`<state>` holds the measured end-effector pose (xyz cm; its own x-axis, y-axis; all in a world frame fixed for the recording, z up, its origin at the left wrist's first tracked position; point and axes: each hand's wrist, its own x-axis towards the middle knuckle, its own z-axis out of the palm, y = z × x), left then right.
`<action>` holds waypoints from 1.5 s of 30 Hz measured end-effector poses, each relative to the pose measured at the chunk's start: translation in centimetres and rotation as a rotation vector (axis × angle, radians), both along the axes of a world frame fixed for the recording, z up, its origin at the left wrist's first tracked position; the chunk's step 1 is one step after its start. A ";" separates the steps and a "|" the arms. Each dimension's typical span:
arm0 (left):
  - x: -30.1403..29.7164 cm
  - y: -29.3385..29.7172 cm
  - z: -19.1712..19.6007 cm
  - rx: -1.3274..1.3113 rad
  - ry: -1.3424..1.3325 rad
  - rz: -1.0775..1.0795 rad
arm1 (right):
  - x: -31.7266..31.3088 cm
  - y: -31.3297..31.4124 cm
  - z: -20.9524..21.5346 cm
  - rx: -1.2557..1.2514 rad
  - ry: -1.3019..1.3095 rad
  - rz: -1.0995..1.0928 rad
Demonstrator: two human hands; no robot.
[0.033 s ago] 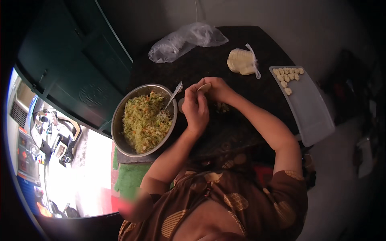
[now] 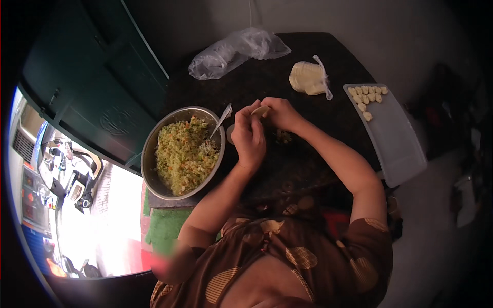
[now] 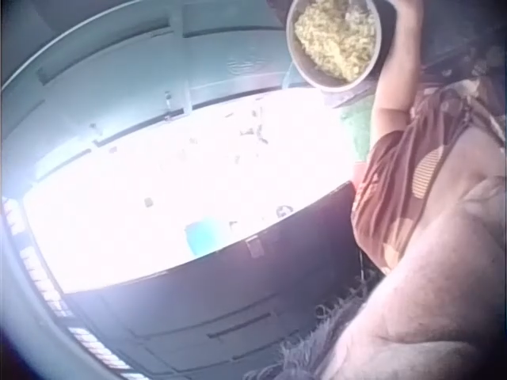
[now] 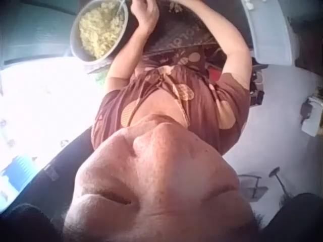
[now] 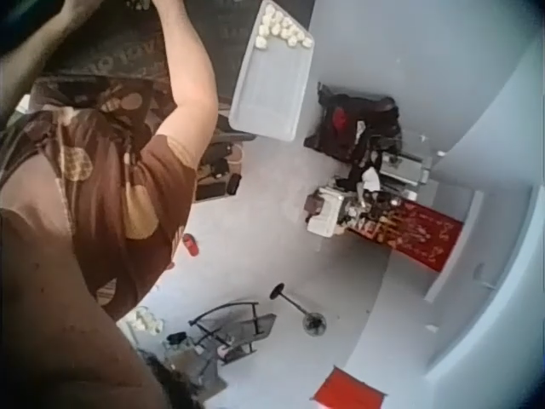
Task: Filling and sealing individual dumpling wrappers with a vegetable mixture.
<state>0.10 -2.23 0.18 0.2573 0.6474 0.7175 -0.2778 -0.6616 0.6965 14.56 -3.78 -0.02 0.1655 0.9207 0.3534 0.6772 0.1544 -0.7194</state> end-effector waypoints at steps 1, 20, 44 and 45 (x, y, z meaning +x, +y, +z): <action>0.1 0.2 0.2 -0.008 0.054 0.046 | 0.2 -0.9 0.7 -0.003 0.099 -0.041; 0.7 1.8 -1.4 -0.512 0.125 -0.221 | 1.4 -2.6 -0.4 -0.006 0.605 0.292; 0.6 2.1 -1.0 -0.780 0.068 -0.276 | 1.3 -3.2 -1.0 -0.039 0.660 0.074; 0.5 2.2 -1.2 -0.753 0.042 -0.259 | 1.3 -3.1 -1.0 -0.041 0.661 0.076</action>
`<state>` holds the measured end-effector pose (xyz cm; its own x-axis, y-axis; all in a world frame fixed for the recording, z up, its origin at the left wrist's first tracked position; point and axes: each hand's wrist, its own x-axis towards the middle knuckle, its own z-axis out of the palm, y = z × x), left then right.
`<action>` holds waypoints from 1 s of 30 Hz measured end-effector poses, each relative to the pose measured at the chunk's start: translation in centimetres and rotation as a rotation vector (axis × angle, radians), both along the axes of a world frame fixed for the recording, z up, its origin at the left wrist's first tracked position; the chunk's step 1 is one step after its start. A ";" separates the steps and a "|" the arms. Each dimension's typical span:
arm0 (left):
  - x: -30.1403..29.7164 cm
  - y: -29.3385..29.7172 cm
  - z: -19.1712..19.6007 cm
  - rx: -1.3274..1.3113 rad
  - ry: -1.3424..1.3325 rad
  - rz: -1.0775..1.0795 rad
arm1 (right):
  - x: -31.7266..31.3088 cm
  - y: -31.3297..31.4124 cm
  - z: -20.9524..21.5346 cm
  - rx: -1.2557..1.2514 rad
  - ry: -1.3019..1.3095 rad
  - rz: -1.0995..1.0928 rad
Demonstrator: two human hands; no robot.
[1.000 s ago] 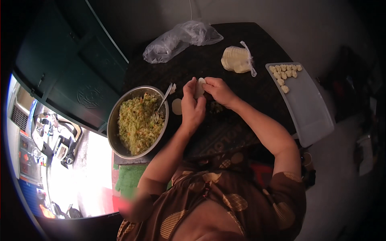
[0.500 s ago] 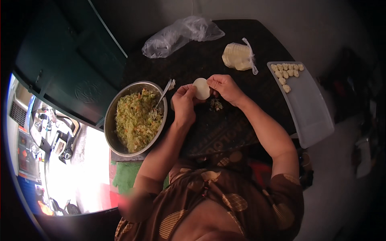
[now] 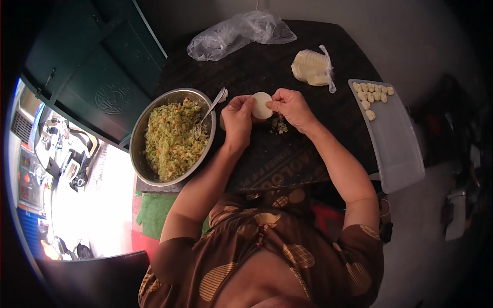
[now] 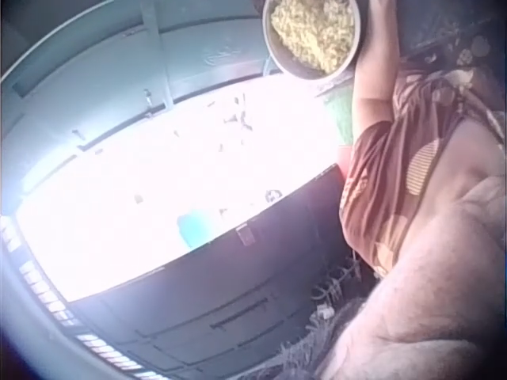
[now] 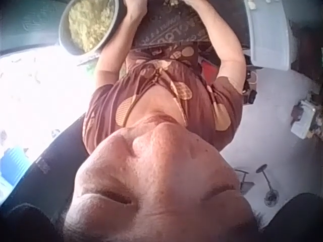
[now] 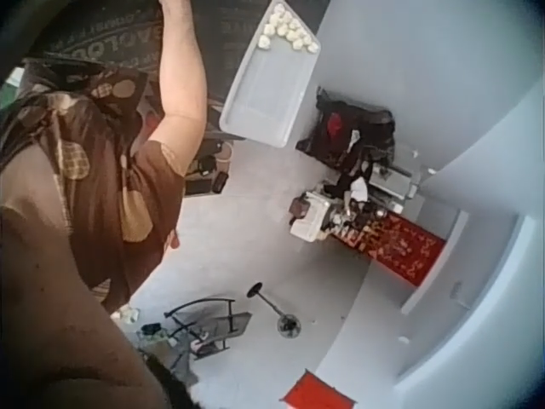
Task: Filling and sealing individual dumpling wrappers with a vegetable mixture.
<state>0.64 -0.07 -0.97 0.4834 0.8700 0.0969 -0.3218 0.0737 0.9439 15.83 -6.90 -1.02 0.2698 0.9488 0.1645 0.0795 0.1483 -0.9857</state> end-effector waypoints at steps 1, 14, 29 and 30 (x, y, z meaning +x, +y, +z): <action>0.0 0.0 -0.1 0.025 -0.020 0.024 | 0.0 0.0 0.0 0.016 -0.017 -0.014; -0.2 -0.1 0.0 -0.078 -0.059 0.006 | 0.2 -0.7 1.3 -0.040 -0.006 0.063; -0.1 -0.9 1.1 -0.059 0.066 -0.218 | 1.4 -0.1 0.1 0.087 -0.204 -0.072; -0.2 -0.9 1.0 -0.048 0.085 -0.218 | 1.1 -0.3 0.4 0.088 -0.205 -0.071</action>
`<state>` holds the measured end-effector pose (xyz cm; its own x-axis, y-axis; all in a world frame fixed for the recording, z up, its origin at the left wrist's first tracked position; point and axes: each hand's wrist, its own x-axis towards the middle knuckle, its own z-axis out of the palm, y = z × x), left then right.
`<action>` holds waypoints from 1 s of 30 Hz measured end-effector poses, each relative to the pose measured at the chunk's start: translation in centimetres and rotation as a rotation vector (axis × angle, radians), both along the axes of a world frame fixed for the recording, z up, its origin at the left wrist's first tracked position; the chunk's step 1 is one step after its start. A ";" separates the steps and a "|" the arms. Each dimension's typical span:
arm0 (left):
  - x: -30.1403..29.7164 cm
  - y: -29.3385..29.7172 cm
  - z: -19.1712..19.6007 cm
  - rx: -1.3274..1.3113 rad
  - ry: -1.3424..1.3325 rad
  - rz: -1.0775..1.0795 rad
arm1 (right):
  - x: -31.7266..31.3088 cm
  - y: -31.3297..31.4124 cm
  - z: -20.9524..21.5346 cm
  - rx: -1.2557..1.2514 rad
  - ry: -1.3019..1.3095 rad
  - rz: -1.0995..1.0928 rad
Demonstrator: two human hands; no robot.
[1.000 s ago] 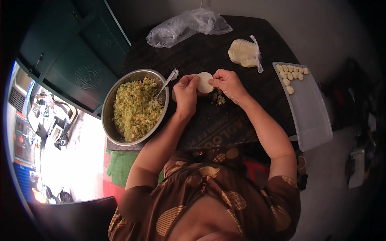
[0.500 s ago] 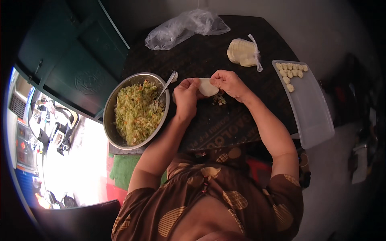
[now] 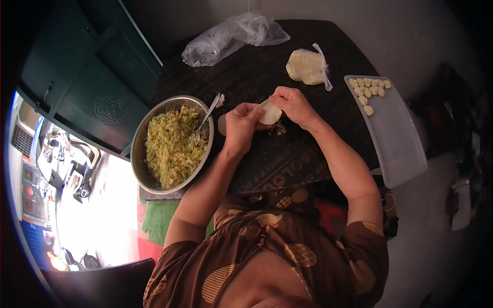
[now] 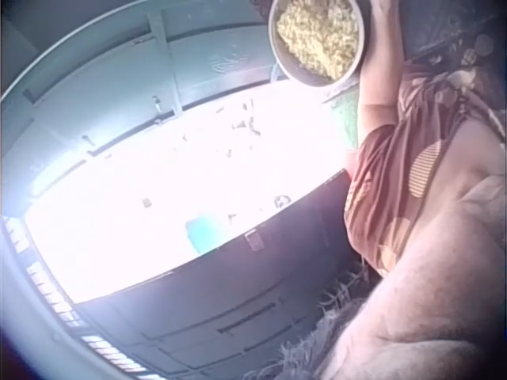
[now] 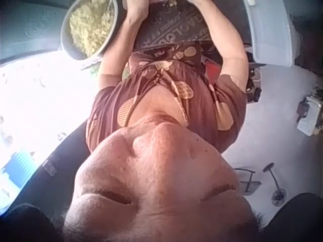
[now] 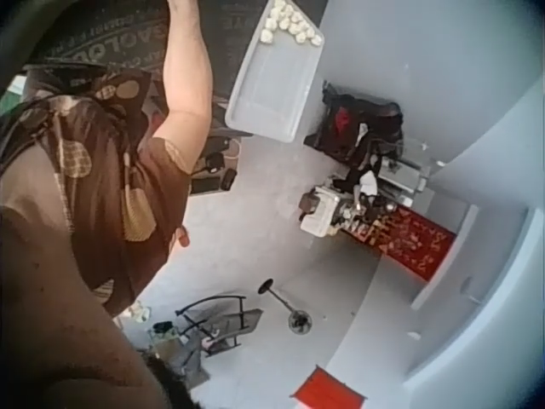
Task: Filling and sealing individual dumpling wrappers with a vegetable mixture.
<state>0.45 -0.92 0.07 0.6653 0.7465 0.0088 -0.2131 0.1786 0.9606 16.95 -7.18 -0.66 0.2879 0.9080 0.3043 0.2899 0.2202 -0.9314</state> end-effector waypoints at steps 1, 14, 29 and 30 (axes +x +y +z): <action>-0.1 0.0 0.0 0.013 0.018 -0.001 | -0.4 -0.2 0.4 -0.046 0.067 0.043; -0.1 0.0 0.0 -0.032 -0.057 0.013 | -0.2 -0.6 1.5 -0.184 0.157 0.104; 0.1 0.0 0.3 -0.155 -0.063 -0.069 | 0.5 0.0 0.1 -0.024 0.136 0.048; 0.1 0.1 0.3 -0.148 -0.056 -0.067 | 0.5 0.0 0.2 -0.023 0.135 0.047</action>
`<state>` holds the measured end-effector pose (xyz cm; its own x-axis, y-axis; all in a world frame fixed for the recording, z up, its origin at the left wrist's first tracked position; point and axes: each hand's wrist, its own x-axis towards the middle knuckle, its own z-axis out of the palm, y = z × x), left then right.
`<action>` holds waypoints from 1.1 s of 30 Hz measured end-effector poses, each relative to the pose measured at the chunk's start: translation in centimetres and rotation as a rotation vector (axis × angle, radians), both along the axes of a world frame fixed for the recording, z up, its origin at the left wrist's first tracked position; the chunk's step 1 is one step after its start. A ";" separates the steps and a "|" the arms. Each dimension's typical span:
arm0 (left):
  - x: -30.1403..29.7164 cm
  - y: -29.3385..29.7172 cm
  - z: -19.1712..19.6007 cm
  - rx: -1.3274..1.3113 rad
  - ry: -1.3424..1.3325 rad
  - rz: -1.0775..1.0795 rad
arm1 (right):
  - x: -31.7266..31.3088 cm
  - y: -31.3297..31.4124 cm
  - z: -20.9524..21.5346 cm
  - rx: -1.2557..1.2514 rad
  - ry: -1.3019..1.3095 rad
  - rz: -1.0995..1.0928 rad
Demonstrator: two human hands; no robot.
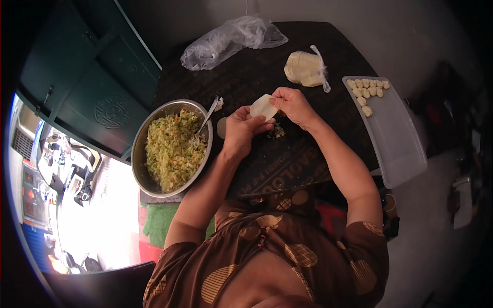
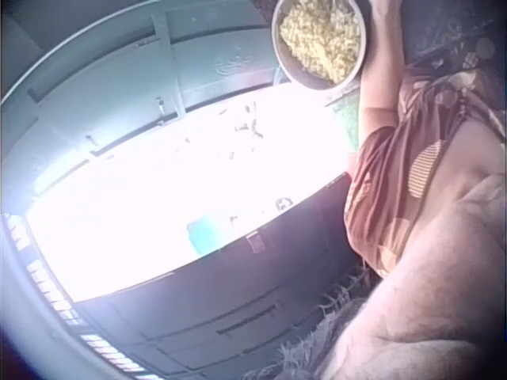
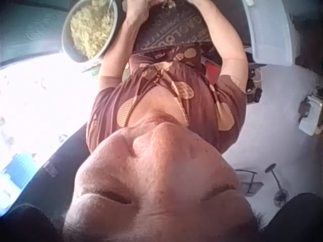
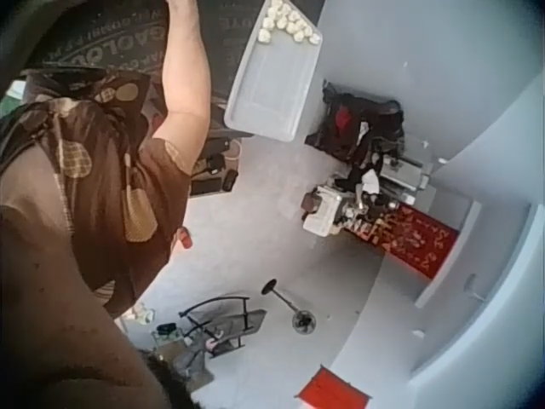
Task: Filling and sealing individual dumpling wrappers with a vegetable mixture.
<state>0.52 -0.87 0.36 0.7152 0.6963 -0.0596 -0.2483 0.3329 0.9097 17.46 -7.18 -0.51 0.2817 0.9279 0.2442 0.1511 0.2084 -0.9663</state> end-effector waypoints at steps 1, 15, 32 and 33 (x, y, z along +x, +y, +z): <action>0.0 0.0 0.0 0.007 0.006 0.002 | -0.1 0.0 0.1 -0.013 -0.001 0.007; -0.3 0.7 -0.7 0.051 -0.043 0.112 | -0.5 -0.5 0.7 -0.031 -0.058 0.083; -0.5 0.6 -0.5 0.110 0.018 0.087 | -0.5 -0.4 0.3 -0.030 -0.108 0.157; -0.6 0.5 -0.1 0.115 0.039 0.036 | -0.6 -0.5 0.5 -0.032 -0.107 0.157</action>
